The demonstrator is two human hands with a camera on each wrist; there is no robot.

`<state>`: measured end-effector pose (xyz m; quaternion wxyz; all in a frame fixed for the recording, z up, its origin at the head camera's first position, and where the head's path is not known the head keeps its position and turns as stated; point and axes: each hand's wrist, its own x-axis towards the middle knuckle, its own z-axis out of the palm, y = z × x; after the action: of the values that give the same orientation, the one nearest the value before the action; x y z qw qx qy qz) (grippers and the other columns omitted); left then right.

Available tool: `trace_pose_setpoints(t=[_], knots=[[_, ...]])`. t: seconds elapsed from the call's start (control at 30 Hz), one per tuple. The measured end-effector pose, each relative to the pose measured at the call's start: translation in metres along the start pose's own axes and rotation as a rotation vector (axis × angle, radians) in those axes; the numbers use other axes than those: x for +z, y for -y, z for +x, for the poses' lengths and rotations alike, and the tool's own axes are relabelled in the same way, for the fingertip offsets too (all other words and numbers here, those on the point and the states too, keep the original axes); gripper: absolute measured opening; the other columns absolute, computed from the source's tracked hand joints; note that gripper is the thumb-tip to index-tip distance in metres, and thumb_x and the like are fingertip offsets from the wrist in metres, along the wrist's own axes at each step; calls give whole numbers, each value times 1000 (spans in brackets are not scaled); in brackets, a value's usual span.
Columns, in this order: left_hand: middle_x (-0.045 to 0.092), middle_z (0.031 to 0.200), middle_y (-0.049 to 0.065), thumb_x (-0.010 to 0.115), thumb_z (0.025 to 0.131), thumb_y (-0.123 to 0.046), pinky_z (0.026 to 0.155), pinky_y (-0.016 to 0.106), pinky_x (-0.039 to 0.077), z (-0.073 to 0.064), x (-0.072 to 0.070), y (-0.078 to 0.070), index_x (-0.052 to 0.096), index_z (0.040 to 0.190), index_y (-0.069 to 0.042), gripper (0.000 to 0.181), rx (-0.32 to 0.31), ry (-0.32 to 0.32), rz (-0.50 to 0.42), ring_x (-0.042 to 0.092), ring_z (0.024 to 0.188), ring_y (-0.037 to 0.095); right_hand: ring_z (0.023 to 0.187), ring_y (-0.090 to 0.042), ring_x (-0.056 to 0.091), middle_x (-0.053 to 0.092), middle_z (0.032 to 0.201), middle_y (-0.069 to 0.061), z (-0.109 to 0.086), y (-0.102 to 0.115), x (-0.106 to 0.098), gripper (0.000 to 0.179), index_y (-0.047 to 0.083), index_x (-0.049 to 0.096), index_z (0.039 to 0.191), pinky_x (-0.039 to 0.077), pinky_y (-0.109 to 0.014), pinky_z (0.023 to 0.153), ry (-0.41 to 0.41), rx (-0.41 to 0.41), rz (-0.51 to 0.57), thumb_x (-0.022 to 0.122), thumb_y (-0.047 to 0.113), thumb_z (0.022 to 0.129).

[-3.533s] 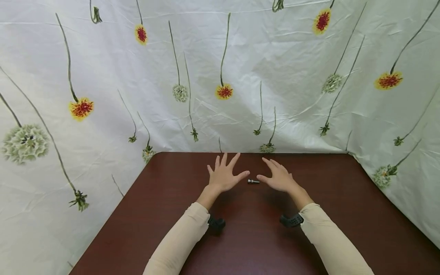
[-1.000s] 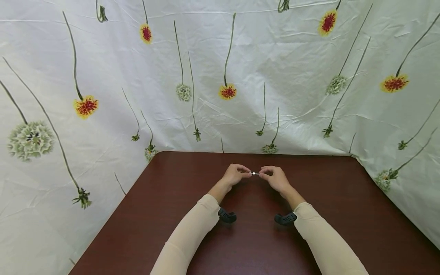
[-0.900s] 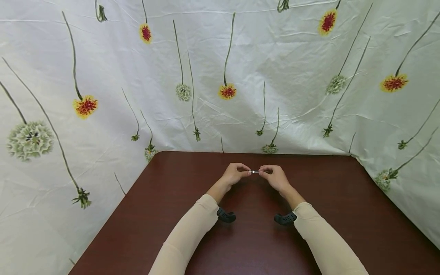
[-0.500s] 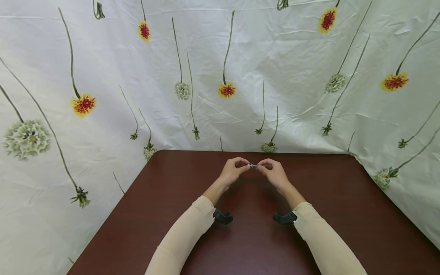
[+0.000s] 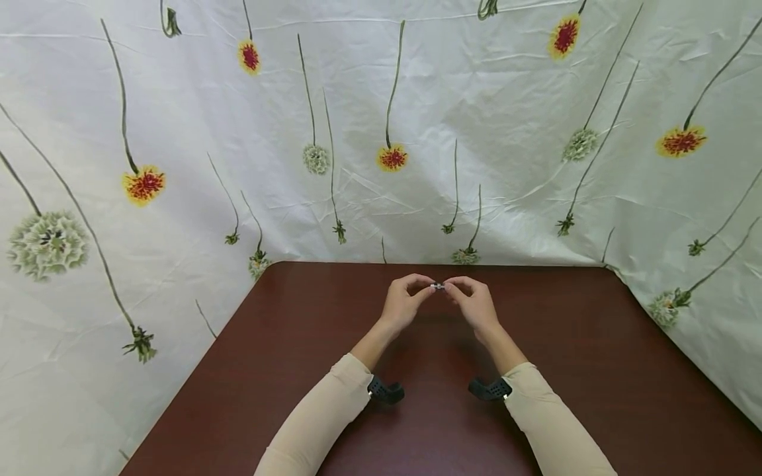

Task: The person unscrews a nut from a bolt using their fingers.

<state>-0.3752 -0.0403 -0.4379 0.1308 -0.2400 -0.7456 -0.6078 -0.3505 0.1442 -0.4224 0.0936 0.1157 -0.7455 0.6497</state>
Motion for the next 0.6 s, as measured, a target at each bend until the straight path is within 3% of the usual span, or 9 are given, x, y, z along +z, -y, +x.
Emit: trace_pose_setpoints(t=[0.13,0.27,0.47,0.6], knots=[[76,99,8,75,96,-9,79,34,56,-4,0,2,77,107,-1,13,40,-2,-3,70,93,26,86,-17,65,71,99,-9,-9,16,6,24,-11,70,113,56,-37,83,47,-38,-53,66,10,103],[76,98,10,75,96,-9,76,32,55,-6,-2,4,77,106,2,15,76,-2,2,71,91,33,87,-16,66,71,101,-15,-8,11,7,21,-11,71,111,56,-50,88,58,-69,-58,68,7,101],[76,97,8,77,95,-8,80,41,57,-4,-5,1,78,103,-2,11,104,-9,28,72,89,24,101,-27,63,70,111,-18,0,-4,5,20,-5,73,113,52,-32,79,58,-143,-67,73,8,98],[76,95,6,76,95,-7,80,47,57,-5,-5,-1,77,103,-1,10,111,-10,48,71,86,19,103,-36,64,69,111,-16,1,-7,5,25,-3,71,117,54,-35,80,60,-135,-76,74,13,98]])
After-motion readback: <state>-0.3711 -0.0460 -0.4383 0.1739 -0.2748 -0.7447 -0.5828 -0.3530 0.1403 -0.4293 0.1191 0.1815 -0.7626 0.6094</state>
